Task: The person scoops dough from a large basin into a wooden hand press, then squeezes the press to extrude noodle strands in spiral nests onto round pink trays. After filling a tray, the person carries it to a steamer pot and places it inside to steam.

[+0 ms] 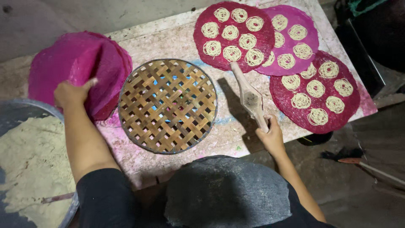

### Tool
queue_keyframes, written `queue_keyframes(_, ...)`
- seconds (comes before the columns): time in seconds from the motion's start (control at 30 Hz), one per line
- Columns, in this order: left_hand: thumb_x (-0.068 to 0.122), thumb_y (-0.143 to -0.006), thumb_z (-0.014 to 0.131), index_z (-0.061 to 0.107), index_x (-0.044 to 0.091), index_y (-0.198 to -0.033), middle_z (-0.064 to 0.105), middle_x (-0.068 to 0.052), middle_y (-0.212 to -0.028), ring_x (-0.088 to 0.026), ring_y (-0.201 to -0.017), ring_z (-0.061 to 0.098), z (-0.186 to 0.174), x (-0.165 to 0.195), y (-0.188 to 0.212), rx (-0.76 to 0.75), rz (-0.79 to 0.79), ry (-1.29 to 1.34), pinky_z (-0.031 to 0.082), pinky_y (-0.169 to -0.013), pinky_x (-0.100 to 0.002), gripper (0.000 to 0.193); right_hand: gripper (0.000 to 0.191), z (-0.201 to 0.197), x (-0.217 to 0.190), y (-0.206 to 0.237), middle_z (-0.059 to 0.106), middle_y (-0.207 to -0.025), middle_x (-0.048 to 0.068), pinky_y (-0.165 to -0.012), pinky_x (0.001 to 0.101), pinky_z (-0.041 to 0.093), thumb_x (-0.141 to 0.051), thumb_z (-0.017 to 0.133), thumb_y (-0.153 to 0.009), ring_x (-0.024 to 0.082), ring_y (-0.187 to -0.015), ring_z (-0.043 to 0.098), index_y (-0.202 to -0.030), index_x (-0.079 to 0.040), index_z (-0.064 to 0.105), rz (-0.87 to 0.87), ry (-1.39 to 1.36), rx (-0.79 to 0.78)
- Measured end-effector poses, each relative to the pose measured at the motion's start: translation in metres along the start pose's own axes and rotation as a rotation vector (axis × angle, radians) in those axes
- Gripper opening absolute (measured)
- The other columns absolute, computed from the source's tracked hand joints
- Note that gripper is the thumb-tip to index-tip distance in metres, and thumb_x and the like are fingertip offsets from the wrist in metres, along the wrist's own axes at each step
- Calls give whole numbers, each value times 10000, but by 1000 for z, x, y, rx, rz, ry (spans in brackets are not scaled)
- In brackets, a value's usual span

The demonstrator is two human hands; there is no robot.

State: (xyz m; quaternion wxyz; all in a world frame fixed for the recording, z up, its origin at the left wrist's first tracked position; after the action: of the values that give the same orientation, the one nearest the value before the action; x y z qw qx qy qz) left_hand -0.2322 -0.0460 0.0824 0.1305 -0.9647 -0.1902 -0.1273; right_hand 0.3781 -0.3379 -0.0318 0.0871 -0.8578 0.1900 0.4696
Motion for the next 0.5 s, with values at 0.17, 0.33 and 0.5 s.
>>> queue_keyframes(0.17, 406, -943, 732, 736, -56, -1036, 719, -282, -1022, -432, -952, 693, 2, -15, -21, -14, -151, 367, 522, -817, -560, 471, 552, 4, 15, -6, 670, -1058, 151, -879, 359, 507, -104, 705, -773, 229, -970, 637, -1295, -11, 548, -85, -120, -33)
queue_keyframes(0.33, 297, -706, 887, 782, 71, -1007, 800, -70, -974, -202, -873, 777, -18, -14, -33, -64, -265, 763, 596, -802, -370, 390, 551, -2, 35, -16, 650, -1131, 162, -930, 368, 488, -105, 711, -786, 236, -1036, 616, -1305, 10, 565, -197, -41, 14)
queue_keyframes(0.5, 272, -768, 821, 751, 74, -1074, 776, -88, -1047, -228, -921, 767, -47, -6, -41, 142, -179, 696, 595, -822, -387, 372, 472, -5, 45, -27, 642, -1114, 161, -935, 379, 488, -112, 720, -813, 244, -1006, 605, -1248, 27, 602, -252, 8, 33)
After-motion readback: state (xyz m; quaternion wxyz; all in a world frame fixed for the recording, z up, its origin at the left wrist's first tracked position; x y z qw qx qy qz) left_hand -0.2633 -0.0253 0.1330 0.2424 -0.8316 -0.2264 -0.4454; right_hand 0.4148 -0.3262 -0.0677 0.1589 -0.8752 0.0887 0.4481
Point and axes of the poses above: each hand's wrist, its own y-axis away from the middle knuckle, its own z-axis out of the palm, x = y × z, the point moved 3 cm from there along -y, towards the middle knuckle
